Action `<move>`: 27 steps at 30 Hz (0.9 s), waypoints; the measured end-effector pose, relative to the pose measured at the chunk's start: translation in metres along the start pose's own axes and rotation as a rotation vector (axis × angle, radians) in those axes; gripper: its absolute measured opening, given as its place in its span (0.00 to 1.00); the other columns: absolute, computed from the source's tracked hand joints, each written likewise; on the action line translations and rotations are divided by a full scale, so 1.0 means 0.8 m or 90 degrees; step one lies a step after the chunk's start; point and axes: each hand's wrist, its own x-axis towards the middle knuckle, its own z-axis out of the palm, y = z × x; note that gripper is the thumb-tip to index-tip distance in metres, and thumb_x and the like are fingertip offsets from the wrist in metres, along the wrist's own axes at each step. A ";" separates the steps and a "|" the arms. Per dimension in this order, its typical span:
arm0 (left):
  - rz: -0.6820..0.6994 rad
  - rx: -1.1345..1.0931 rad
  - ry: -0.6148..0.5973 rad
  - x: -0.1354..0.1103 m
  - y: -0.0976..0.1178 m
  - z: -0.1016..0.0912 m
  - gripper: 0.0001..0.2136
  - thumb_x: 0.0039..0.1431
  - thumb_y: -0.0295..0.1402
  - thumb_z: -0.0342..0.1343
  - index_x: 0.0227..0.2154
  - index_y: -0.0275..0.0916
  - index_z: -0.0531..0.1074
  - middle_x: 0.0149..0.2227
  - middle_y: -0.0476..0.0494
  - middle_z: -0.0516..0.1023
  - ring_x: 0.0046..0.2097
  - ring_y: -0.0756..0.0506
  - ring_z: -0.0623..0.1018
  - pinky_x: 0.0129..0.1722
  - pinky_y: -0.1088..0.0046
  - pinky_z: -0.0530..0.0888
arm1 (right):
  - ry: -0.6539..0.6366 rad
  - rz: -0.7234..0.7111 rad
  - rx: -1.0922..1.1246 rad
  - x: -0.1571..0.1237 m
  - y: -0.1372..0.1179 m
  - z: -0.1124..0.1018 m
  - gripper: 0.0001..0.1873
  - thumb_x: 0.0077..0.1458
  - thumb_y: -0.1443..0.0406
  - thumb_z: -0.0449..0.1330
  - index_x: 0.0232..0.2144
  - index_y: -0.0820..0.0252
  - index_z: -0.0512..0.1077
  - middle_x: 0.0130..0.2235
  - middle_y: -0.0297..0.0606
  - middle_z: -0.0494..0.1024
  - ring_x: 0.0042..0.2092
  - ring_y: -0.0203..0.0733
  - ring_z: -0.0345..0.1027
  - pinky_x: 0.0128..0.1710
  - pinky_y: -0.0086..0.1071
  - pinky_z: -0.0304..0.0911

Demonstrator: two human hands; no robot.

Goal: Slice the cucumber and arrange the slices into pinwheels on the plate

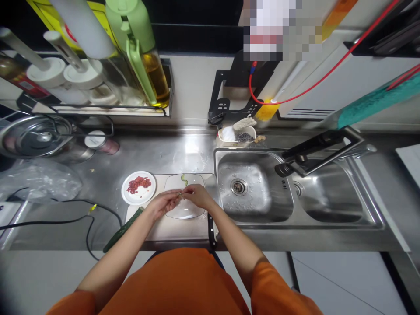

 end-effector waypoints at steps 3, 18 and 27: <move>0.046 0.033 0.036 0.008 0.002 0.003 0.13 0.40 0.24 0.64 0.33 0.32 0.74 0.22 0.47 0.74 0.23 0.55 0.72 0.19 0.84 0.62 | -0.001 0.009 -0.026 0.013 0.001 -0.010 0.07 0.45 0.64 0.59 0.26 0.61 0.75 0.25 0.32 0.74 0.28 0.33 0.63 0.29 0.26 0.56; 0.367 0.558 0.287 0.048 0.010 0.022 0.09 0.48 0.32 0.54 0.32 0.41 0.76 0.23 0.52 0.76 0.28 0.50 0.74 0.34 0.76 0.68 | 0.013 -0.020 -0.477 0.086 -0.008 -0.040 0.07 0.50 0.65 0.58 0.31 0.53 0.77 0.31 0.34 0.78 0.39 0.42 0.65 0.35 0.29 0.54; 0.381 0.585 0.291 0.054 0.007 0.022 0.09 0.49 0.32 0.53 0.33 0.41 0.75 0.25 0.51 0.76 0.29 0.50 0.74 0.33 0.76 0.66 | -0.002 -0.022 -0.513 0.091 -0.009 -0.038 0.07 0.51 0.65 0.56 0.30 0.54 0.76 0.32 0.36 0.77 0.42 0.45 0.62 0.39 0.34 0.53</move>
